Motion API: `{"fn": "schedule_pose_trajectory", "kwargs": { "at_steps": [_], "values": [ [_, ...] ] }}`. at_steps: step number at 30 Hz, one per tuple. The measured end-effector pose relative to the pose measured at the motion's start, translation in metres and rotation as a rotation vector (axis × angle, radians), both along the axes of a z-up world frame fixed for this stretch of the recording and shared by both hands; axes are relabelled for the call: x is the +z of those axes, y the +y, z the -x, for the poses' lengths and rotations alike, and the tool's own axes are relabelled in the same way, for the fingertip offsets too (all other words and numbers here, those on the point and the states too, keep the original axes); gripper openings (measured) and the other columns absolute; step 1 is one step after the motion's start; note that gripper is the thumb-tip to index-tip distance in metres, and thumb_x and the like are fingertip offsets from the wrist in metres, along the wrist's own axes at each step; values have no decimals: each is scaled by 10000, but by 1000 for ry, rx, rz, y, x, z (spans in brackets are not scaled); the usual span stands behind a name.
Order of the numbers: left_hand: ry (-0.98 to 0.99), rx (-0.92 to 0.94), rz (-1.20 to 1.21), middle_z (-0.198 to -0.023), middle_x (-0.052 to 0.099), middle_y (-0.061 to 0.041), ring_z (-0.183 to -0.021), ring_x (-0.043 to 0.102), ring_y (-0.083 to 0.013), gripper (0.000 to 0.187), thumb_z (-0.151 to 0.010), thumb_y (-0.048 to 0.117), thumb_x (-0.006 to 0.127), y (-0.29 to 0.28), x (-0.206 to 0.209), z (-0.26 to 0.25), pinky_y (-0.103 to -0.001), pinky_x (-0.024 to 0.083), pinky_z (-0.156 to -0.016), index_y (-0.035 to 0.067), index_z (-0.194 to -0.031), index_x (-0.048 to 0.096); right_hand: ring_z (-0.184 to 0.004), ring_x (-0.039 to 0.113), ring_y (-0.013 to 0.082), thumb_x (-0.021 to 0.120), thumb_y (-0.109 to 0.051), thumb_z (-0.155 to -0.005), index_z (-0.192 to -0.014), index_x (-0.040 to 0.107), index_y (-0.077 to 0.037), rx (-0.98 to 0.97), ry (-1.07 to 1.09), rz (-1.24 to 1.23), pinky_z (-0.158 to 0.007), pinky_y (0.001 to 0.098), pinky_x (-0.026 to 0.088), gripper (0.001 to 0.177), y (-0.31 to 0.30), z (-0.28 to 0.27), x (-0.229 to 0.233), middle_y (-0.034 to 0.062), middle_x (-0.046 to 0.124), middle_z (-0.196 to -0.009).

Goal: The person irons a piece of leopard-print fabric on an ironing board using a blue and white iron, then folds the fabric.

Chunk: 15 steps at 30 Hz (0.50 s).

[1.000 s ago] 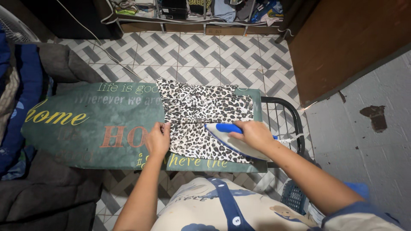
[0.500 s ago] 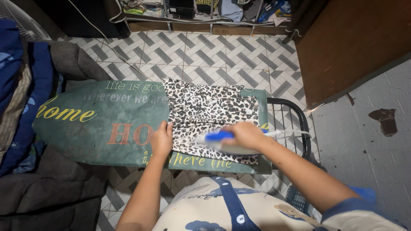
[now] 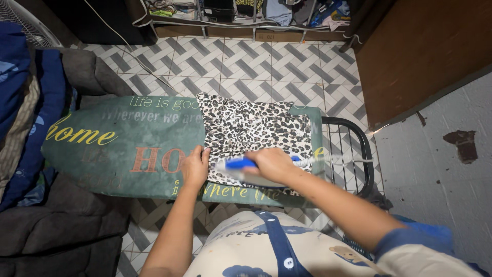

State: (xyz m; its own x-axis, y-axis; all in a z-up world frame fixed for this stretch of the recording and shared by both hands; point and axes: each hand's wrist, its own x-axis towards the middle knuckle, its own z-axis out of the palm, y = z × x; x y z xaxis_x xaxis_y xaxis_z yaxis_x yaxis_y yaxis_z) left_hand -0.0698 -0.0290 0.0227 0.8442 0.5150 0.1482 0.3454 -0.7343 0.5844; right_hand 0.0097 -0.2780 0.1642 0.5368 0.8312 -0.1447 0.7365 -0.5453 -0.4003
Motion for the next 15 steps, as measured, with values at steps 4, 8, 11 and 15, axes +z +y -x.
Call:
{"fn": "schedule_pose_trajectory", "kwargs": {
  "at_steps": [4,8,11,15],
  "values": [
    [-76,-23,-19,-926,694,-236,-860,649,-479,322,-1008,386,577,1,-2,-3,-568,482,-721,68,-999,629,-752,717,360,679,-527,-879,-1089,727,-170,-82,-39,-45,-699,494,552,417,2,1,3,145,734,-800],
    [-24,-11,13,-938,702,-231,-890,653,-470,327,-1006,388,583,1,-1,-3,-561,487,-734,65,-990,634,-732,707,387,722,-537,-797,-1077,729,-172,2,-12,-9,-687,501,551,460,1,8,5,162,728,-770],
    [-53,12,-6,-929,698,-237,-877,655,-469,324,-996,385,585,-1,-2,0,-559,485,-730,69,-1028,647,-765,710,379,684,-538,-906,-1048,720,-138,-160,-42,5,-720,507,545,426,7,12,-4,159,726,-792],
    [-58,7,-16,-951,705,-229,-888,655,-467,324,-1006,381,589,1,-1,-2,-553,489,-750,62,-999,646,-755,714,374,701,-525,-851,-1105,737,-181,-57,-21,-44,-711,496,551,430,-12,9,-13,149,738,-818]
  ]
}}
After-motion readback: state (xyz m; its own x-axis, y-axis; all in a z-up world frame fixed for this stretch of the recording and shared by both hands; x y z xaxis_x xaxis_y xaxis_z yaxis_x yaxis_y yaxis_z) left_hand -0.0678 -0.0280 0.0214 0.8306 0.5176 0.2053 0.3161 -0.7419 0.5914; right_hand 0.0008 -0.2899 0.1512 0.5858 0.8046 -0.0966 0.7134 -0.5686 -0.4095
